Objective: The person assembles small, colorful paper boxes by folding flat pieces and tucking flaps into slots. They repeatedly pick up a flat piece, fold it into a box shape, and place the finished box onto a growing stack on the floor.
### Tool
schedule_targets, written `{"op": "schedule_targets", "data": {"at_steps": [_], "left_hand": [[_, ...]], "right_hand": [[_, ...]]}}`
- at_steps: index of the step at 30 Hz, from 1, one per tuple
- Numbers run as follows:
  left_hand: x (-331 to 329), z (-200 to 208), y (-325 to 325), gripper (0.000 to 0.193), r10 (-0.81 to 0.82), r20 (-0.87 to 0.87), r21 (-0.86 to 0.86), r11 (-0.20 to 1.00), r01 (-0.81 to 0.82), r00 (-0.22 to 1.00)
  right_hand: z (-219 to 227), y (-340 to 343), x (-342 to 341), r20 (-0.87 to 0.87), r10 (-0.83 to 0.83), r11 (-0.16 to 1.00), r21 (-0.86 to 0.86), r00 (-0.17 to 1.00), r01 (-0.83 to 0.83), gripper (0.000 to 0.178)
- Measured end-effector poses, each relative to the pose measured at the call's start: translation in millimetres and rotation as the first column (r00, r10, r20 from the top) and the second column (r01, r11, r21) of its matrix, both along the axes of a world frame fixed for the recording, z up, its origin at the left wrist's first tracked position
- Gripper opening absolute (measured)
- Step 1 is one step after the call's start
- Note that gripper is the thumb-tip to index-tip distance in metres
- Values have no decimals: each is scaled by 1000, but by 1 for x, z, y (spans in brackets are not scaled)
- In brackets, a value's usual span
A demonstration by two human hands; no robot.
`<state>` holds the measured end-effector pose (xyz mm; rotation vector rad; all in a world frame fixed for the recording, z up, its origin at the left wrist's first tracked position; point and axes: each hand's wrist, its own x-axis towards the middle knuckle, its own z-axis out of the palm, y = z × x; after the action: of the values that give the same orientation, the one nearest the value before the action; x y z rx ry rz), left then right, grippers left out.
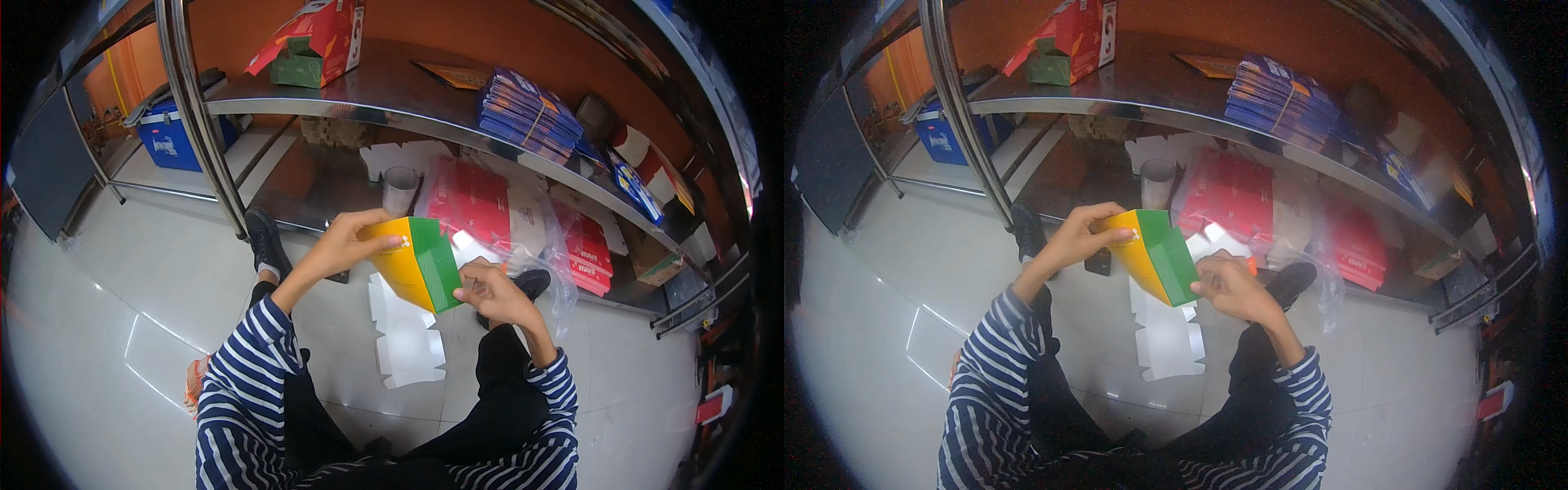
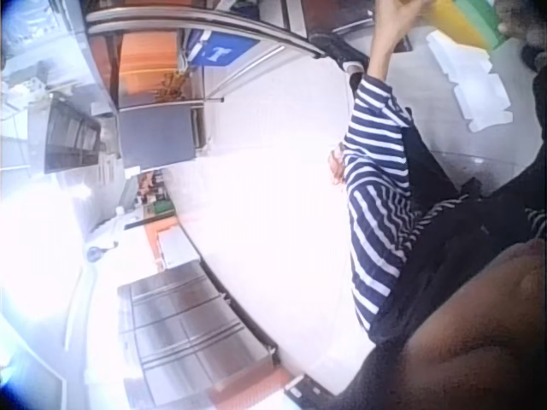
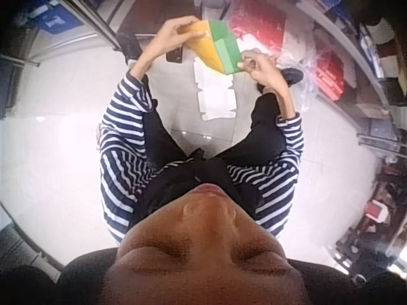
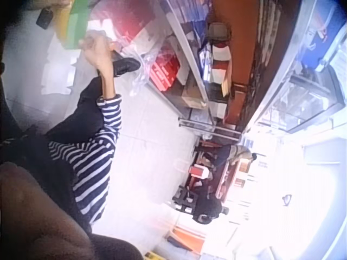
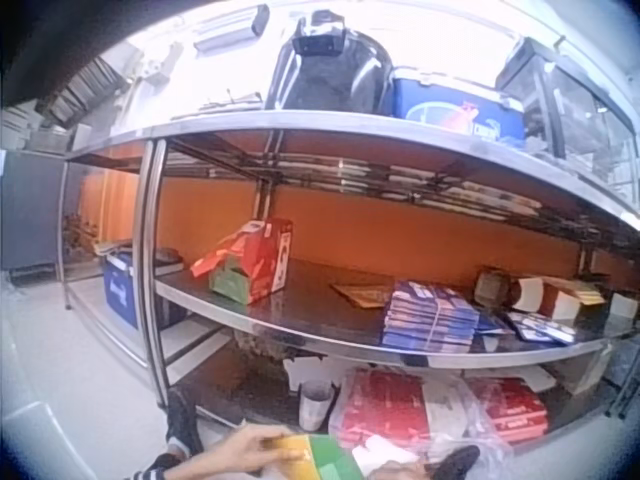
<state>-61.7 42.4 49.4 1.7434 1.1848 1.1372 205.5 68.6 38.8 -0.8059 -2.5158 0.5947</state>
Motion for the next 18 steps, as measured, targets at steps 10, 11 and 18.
{"op": "schedule_targets", "data": {"at_steps": [10, 11, 18], "left_hand": [[28, -12, -6, 27, 270, 17, 79, 960, -270, 963], [30, -13, -5, 26, 288, 60, 90, 952, -292, 956], [35, -16, -6, 22, 295, 156, 187, 928, -322, 943]], "right_hand": [[-15, -11, -34, -479, -292, 912, -400, 828, 90, 17], [-16, -14, -36, -492, -290, 935, -328, 821, 133, 16], [-1, -31, -52, -557, -130, 955, 151, 820, 254, 11]]}}
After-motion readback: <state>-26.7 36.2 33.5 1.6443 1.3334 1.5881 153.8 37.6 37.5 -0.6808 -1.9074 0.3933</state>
